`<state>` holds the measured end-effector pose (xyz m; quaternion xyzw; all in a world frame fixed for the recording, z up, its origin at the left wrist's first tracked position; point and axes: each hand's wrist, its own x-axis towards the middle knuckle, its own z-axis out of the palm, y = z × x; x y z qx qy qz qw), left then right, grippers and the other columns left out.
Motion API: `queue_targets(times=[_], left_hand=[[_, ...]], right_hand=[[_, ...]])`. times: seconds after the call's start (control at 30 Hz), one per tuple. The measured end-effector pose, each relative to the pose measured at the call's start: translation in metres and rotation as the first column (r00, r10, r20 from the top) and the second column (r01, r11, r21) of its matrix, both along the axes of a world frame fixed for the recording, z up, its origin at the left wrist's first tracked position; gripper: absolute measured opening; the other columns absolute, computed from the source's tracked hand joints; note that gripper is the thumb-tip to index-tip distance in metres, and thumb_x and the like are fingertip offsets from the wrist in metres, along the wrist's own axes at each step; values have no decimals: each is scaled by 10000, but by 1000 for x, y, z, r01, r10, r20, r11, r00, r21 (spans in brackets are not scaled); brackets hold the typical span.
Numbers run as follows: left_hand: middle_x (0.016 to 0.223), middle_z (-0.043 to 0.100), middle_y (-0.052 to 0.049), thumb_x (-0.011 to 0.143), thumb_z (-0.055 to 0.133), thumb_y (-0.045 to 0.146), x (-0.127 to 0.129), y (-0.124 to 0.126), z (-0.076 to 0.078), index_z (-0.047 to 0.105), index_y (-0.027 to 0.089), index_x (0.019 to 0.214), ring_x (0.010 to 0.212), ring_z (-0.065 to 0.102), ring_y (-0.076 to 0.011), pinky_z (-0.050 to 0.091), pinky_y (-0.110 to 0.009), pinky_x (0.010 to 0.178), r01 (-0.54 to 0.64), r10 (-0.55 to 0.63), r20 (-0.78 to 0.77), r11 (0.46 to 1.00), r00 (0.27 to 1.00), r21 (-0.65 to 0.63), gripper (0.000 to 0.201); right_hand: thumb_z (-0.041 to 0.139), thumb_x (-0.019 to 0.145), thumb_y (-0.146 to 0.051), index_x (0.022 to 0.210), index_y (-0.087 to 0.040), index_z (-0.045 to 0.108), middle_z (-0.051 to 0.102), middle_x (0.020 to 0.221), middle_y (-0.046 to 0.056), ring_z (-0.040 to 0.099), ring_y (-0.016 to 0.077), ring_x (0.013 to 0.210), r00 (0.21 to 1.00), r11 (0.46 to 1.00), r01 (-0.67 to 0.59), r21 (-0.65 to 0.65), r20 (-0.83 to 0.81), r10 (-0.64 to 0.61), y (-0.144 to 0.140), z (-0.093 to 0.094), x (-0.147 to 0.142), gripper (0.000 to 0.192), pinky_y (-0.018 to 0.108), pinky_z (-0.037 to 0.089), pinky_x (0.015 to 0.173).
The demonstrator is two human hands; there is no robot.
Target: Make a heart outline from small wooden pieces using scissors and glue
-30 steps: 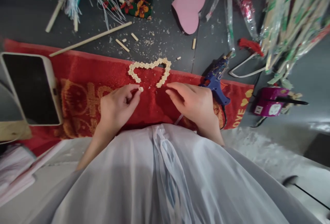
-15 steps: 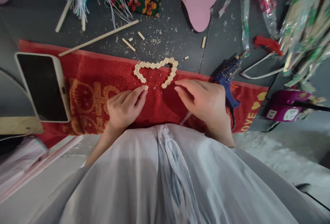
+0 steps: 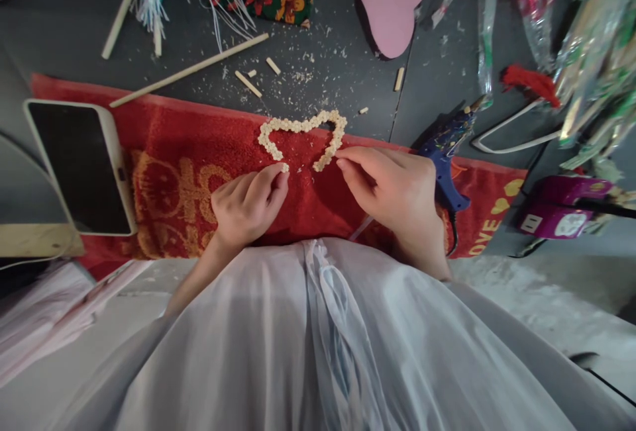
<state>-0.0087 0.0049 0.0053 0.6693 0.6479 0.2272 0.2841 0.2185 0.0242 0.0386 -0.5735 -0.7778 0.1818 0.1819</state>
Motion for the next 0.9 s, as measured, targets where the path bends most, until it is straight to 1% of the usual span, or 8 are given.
queue_targets(times=[0.17, 0.3, 0.4, 0.5, 0.57, 0.67, 0.77, 0.9], left_hand=[[518, 497, 10, 868, 669, 340, 0, 1, 2, 775, 249, 896, 542, 514, -148, 391, -287, 607, 52, -44, -94, 995, 995, 86, 143], [527, 499, 21, 828, 720, 354, -2, -1, 2, 763, 248, 912, 526, 499, -136, 401, -281, 605, -7, 11, -52, 997, 999, 79, 141], [551, 505, 33, 812, 727, 350, -4, -4, -1, 741, 241, 993, 537, 514, -128, 416, -269, 614, -76, 76, -4, 995, 997, 62, 211], [603, 553, 28, 835, 680, 345, -4, -4, -5, 707, 221, 1098, 557, 535, -125, 424, -261, 616, -122, 125, -33, 987, 992, 101, 291], [631, 591, 25, 853, 648, 329, -4, -4, -7, 674, 209, 1181, 552, 538, -120, 423, -256, 605, -115, 130, -85, 981, 988, 158, 351], [656, 634, 17, 877, 608, 306, -3, -3, -8, 643, 199, 1250, 539, 546, -114, 421, -248, 581, -65, 97, -138, 973, 986, 222, 390], [658, 648, 11, 890, 593, 301, -4, -2, -8, 657, 203, 1234, 538, 557, -118, 424, -251, 577, -34, 73, -155, 970, 985, 240, 363], [658, 652, 12, 878, 615, 282, -6, -2, -9, 663, 214, 1230, 545, 566, -125, 429, -262, 591, -39, 80, -167, 972, 983, 233, 362]], right_hand=[[470, 1009, -336, 987, -232, 746, 786, 838, 13, 691, 127, 704, 1000, 1000, 18, -10, -9, -18, -1, -5, 2, 296, 250, 450, 615], [474, 1004, -327, 964, -227, 750, 784, 808, 12, 683, 123, 672, 1000, 999, 23, 34, 14, -24, -2, -6, 2, 296, 249, 433, 595], [482, 1002, -323, 953, -224, 752, 782, 792, 10, 683, 119, 660, 999, 998, 21, 67, 28, -23, -4, -6, 3, 292, 244, 426, 587], [489, 996, -309, 936, -222, 752, 780, 775, 0, 684, 112, 649, 998, 998, 23, 62, 56, -27, -5, -6, 3, 284, 235, 420, 581], [493, 991, -298, 924, -219, 754, 778, 763, -6, 681, 107, 634, 998, 998, 24, 65, 64, -28, -5, -6, 3, 281, 232, 414, 571], [497, 988, -294, 924, -219, 761, 776, 752, -5, 674, 105, 614, 997, 996, 25, 84, 67, -30, -6, -7, 4, 281, 232, 407, 561], [492, 982, -283, 939, -222, 769, 780, 762, -1, 677, 107, 623, 996, 996, 36, 82, 80, -43, -6, -9, 3, 288, 233, 413, 571], [470, 958, -250, 1008, -223, 780, 791, 795, -2, 692, 108, 651, 993, 994, 78, 73, 81, -83, -7, -10, 1, 315, 229, 425, 591]])
